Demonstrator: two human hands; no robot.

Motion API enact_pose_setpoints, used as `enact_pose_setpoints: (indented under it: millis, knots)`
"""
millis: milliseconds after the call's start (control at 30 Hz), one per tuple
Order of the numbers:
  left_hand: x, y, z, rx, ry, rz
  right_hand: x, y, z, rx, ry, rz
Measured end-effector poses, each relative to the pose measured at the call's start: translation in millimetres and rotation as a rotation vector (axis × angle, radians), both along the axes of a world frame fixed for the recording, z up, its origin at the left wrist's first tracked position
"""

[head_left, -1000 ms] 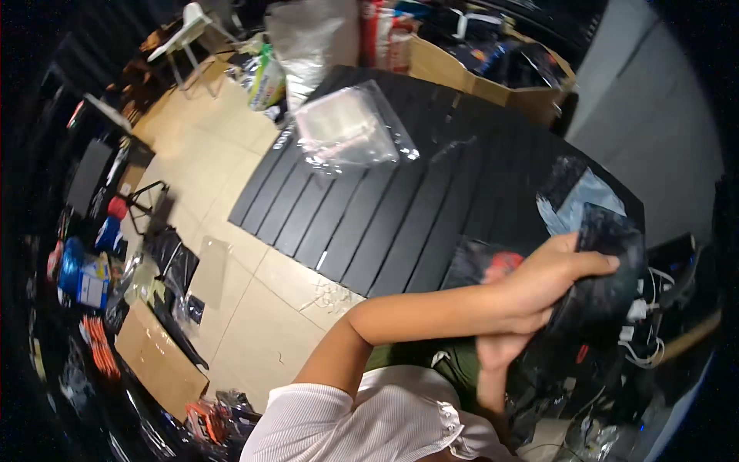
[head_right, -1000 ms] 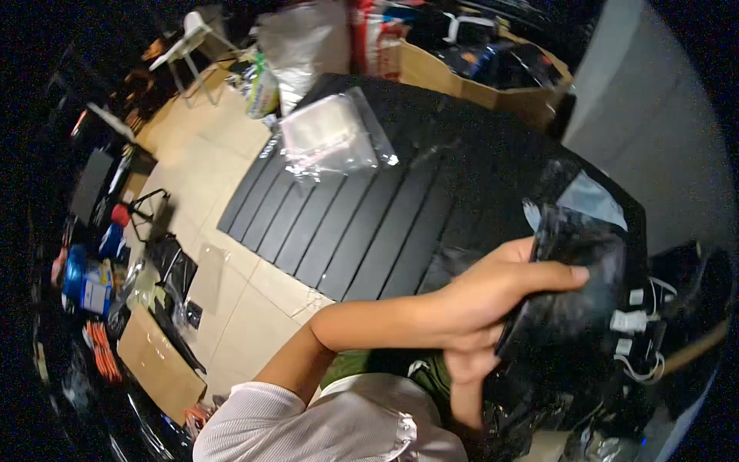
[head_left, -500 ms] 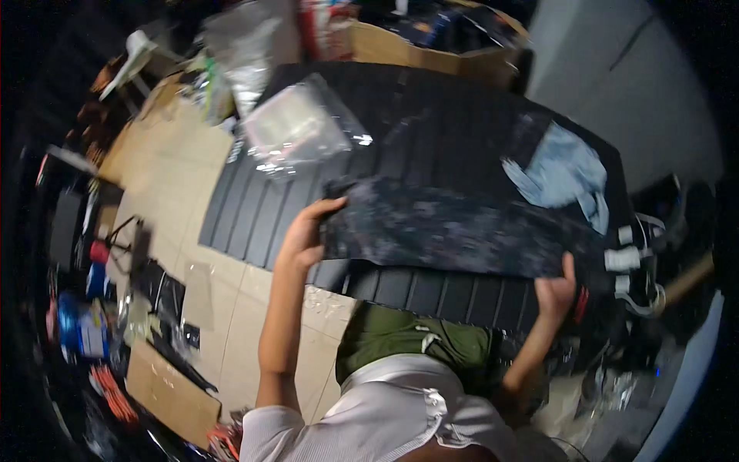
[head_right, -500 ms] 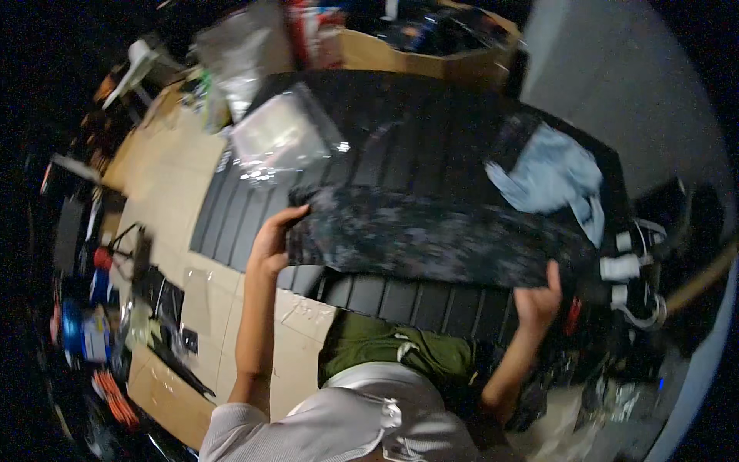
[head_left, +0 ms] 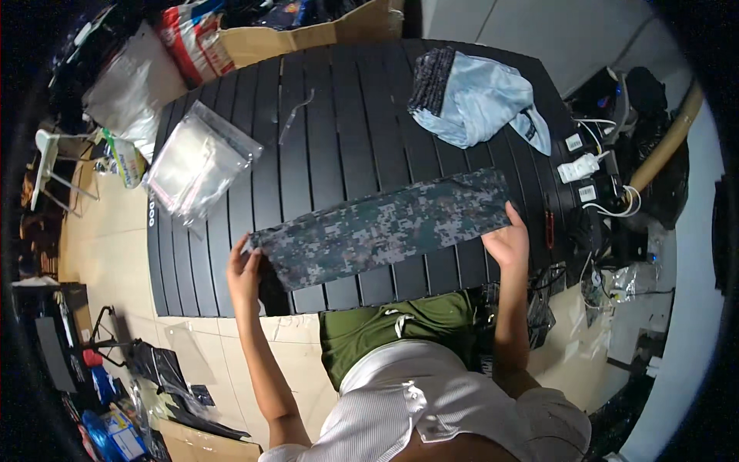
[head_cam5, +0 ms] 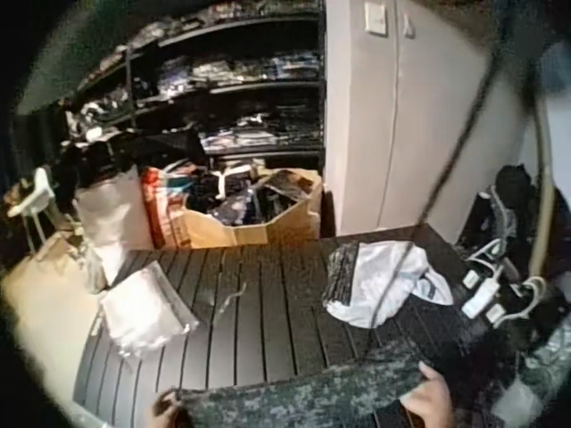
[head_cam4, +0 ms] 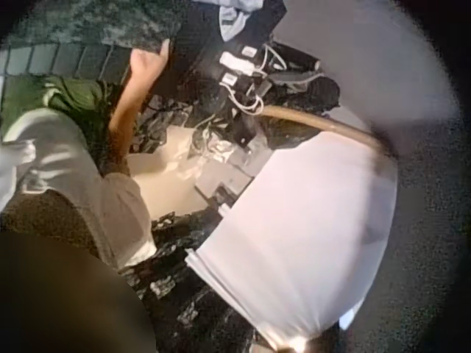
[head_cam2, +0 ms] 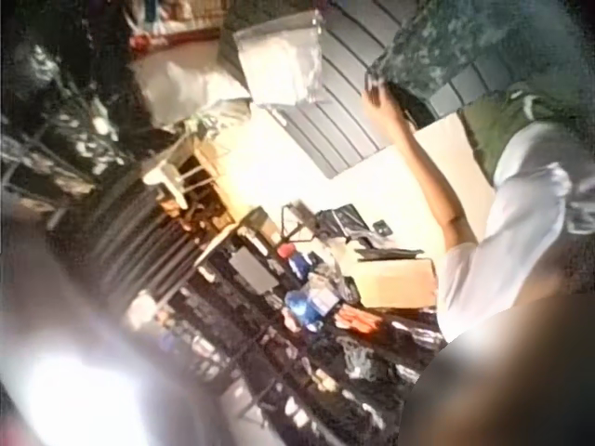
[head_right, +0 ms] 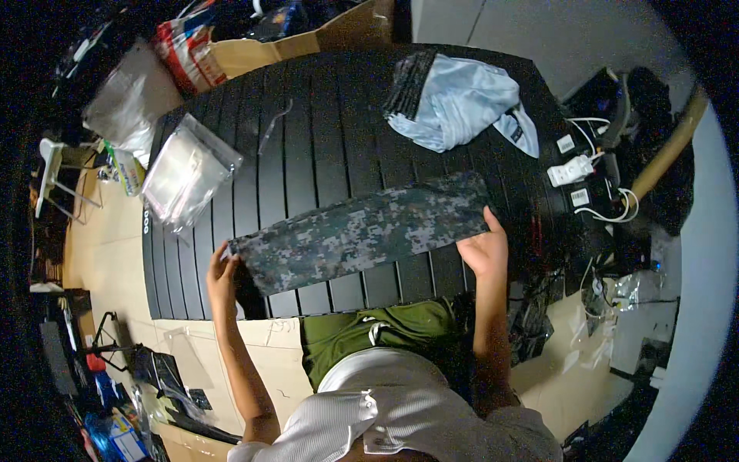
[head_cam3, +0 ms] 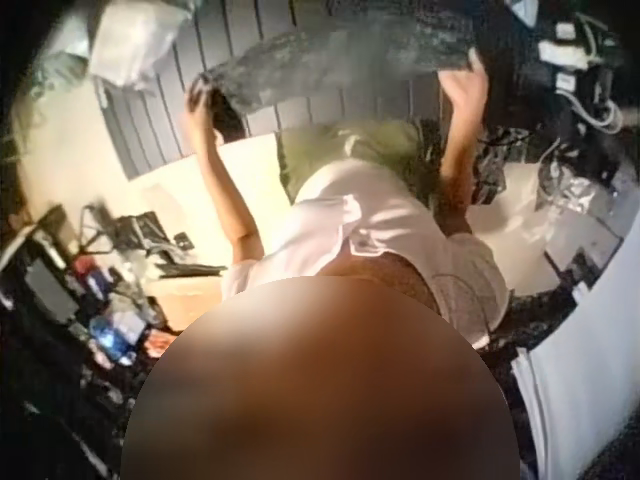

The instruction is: The recorder is trimming loose threads from camouflage-patterned neck gaiters, folding them, and placing them into individual clear plastic sleeves.

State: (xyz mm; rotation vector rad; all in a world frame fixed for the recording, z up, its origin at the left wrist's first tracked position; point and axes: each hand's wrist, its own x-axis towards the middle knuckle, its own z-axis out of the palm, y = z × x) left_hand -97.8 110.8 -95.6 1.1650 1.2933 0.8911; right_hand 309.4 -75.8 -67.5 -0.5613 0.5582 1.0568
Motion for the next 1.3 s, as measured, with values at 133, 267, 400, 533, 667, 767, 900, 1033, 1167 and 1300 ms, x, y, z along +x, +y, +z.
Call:
enact_pose_setpoints:
  millis: [133, 267, 400, 533, 667, 767, 900, 1033, 1167, 1300]
  knots:
    - [16, -17, 18, 0.486, 0.648, 0.07, -2, 2, -1, -0.009, -0.004, -0.064]
    - [26, -36, 15, 0.524, 1.142, -0.115, -2, 3, -8, 0.005, -0.001, -0.059]
    - [30, -39, 11, 0.54, 1.152, -0.08, 7, -3, -20, 0.047, -0.181, -0.063]
    - [45, -48, 18, 0.59, 0.958, -0.045, -2, 2, -18, 0.118, -0.279, -0.079]
    - [110, -70, 52, 0.302, 0.049, -0.3, -44, 18, 9, -0.065, -0.616, -0.154]
    - [155, -75, 49, -0.218, -0.659, -0.493, -90, 21, 9, -0.56, -1.075, -0.075]
    - [166, -64, 59, -0.637, -0.804, -0.429, -140, 32, 41, -0.303, -2.447, 0.642]
    - [142, -52, 56, -0.545, -0.785, -0.316, -158, 19, 49, -0.023, -2.463, 0.723]
    - [99, -37, 88, -0.501, -0.627, -0.108, -135, -2, 58, -0.02, -2.389, 0.607]
    - [44, -12, 37, -0.674, -0.71, -0.037, -117, 3, 61, -0.146, -2.36, 0.607]
